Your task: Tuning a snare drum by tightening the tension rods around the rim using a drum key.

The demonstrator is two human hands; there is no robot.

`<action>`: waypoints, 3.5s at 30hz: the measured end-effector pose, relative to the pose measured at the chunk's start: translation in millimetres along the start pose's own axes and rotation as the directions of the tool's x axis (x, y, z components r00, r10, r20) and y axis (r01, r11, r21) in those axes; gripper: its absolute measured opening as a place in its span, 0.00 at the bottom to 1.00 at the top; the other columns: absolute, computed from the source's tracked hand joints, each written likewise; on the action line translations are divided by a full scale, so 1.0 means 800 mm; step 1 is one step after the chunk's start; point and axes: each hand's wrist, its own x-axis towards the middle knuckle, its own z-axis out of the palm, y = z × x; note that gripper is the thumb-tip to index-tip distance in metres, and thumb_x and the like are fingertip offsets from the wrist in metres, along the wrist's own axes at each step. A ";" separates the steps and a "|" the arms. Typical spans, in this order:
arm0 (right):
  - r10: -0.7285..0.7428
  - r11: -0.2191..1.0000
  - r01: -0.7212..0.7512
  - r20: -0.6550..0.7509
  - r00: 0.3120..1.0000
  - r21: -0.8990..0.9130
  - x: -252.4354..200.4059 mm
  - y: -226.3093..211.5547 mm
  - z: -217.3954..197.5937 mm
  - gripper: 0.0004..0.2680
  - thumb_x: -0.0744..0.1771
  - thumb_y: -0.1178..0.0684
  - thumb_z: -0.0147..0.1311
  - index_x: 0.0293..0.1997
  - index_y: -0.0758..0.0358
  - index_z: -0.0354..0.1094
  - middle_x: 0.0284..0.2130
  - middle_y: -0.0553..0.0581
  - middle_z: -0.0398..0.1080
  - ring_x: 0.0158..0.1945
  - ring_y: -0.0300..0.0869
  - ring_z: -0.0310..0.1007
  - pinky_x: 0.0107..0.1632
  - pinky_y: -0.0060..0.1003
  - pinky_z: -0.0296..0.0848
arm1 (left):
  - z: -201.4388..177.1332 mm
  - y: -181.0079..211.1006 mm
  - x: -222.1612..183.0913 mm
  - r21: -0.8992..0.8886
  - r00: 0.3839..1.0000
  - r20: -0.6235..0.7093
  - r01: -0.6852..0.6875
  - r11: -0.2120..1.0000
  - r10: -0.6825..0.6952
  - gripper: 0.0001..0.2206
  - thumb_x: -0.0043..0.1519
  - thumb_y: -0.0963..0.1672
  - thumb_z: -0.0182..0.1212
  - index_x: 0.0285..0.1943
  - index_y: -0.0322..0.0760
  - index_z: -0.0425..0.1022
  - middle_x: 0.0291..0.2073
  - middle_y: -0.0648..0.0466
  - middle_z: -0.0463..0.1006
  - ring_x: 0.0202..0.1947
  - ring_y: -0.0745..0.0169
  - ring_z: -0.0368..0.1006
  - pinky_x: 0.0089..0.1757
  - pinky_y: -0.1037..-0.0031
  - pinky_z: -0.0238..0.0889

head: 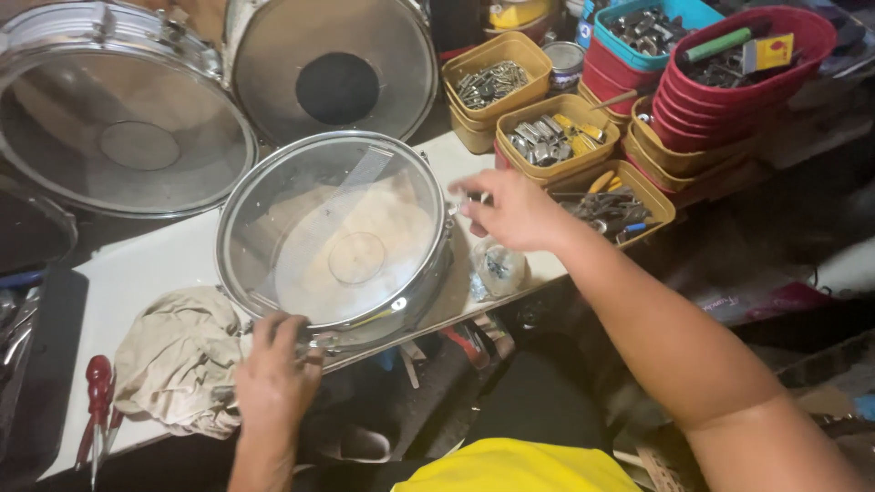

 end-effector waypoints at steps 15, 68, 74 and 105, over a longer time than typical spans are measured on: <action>-0.581 0.722 0.584 0.135 0.803 -0.371 0.032 0.060 0.034 0.08 0.66 0.56 0.59 0.48 0.59 0.80 0.41 0.52 0.78 0.44 0.42 0.79 0.54 0.36 0.73 | 0.038 0.083 -0.035 -0.196 0.982 -0.146 0.089 0.977 -0.119 0.17 0.51 0.52 0.74 0.44 0.48 0.75 0.46 0.50 0.71 0.25 0.36 0.73 0.22 0.46 0.70; -0.046 0.710 -0.332 0.511 0.858 0.621 -0.097 0.142 0.183 0.22 0.65 0.40 0.55 0.55 0.72 0.72 0.29 0.66 0.78 0.15 0.45 0.69 0.19 0.32 0.62 | -0.057 0.111 -0.063 -0.715 0.912 -0.336 -0.410 0.566 0.237 0.13 0.68 0.48 0.52 0.32 0.46 0.78 0.26 0.57 0.79 0.23 0.55 0.73 0.31 0.67 0.64; 0.025 0.403 0.031 -0.044 0.999 0.915 -0.056 0.138 0.165 0.13 0.66 0.60 0.57 0.58 0.68 0.67 0.26 0.62 0.75 0.17 0.45 0.73 0.21 0.33 0.74 | -0.044 0.153 -0.075 -0.812 0.925 -0.341 -0.380 0.443 0.168 0.13 0.64 0.50 0.62 0.45 0.37 0.80 0.35 0.49 0.81 0.34 0.58 0.81 0.38 0.72 0.73; -0.028 0.901 0.242 -0.508 0.861 0.361 -0.034 0.111 0.208 0.06 0.60 0.51 0.70 0.36 0.56 0.81 0.32 0.47 0.83 0.37 0.33 0.79 0.47 0.27 0.73 | 0.005 0.179 -0.095 -0.597 0.490 0.802 0.637 -0.488 -0.342 0.18 0.65 0.45 0.59 0.40 0.15 0.81 0.17 0.38 0.71 0.08 0.65 0.49 0.15 0.75 0.41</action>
